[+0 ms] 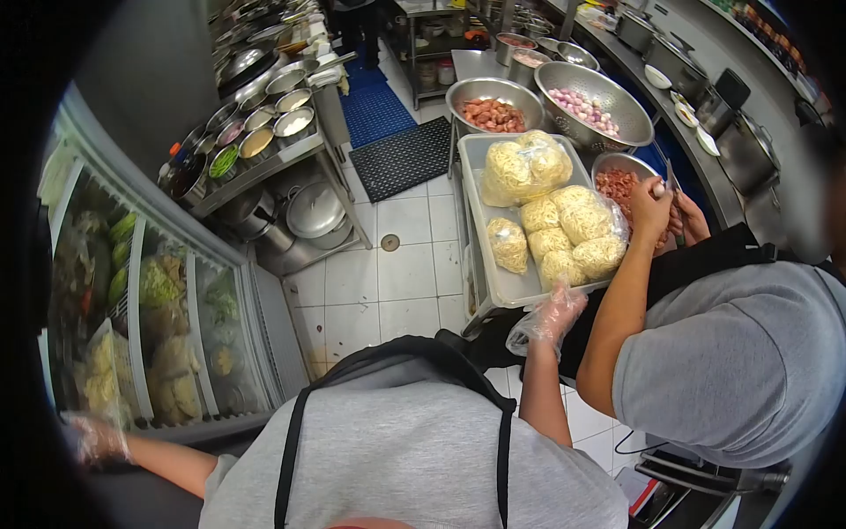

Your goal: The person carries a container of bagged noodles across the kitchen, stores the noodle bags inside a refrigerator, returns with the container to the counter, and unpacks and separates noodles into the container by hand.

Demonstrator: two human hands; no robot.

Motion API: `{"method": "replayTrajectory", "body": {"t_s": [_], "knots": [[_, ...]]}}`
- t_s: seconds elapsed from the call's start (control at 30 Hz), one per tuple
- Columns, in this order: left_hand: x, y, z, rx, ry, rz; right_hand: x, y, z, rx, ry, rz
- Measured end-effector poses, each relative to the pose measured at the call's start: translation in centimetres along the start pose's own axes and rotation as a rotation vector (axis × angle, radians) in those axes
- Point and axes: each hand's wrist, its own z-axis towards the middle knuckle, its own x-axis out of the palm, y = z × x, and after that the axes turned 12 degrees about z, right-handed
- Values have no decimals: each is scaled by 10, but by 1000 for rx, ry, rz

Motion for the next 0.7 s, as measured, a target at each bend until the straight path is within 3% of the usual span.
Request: {"method": "replayTrajectory", "body": {"t_s": [0.07,0.13,0.2,0.27,0.33,0.37,0.4,0.47,0.53,0.7], "knots": [[-6,12,1,-275,414,-260,-1,-2,5,-15,3,-11],[-21,18,9,-368,700,-257,-1,-1,5,-31,-3,-2],[-14,27,11,-25,639,-274,1,0,3,-54,-4,25],[48,65,-15,661,541,330,-3,-7,6,-104,73,64],[17,54,-7,794,294,853,-26,-28,34,-199,288,35],[48,65,-9,538,310,464,-6,-1,11,-140,220,-101],[35,61,0,415,361,276,5,4,1,-137,215,-143],[-2,40,14,40,469,-189,13,3,-6,-141,278,-163],[-59,9,40,-525,687,-568,17,3,-15,-135,332,-186],[-139,-20,64,-523,691,-741,23,-10,-36,-61,520,-254]]}}
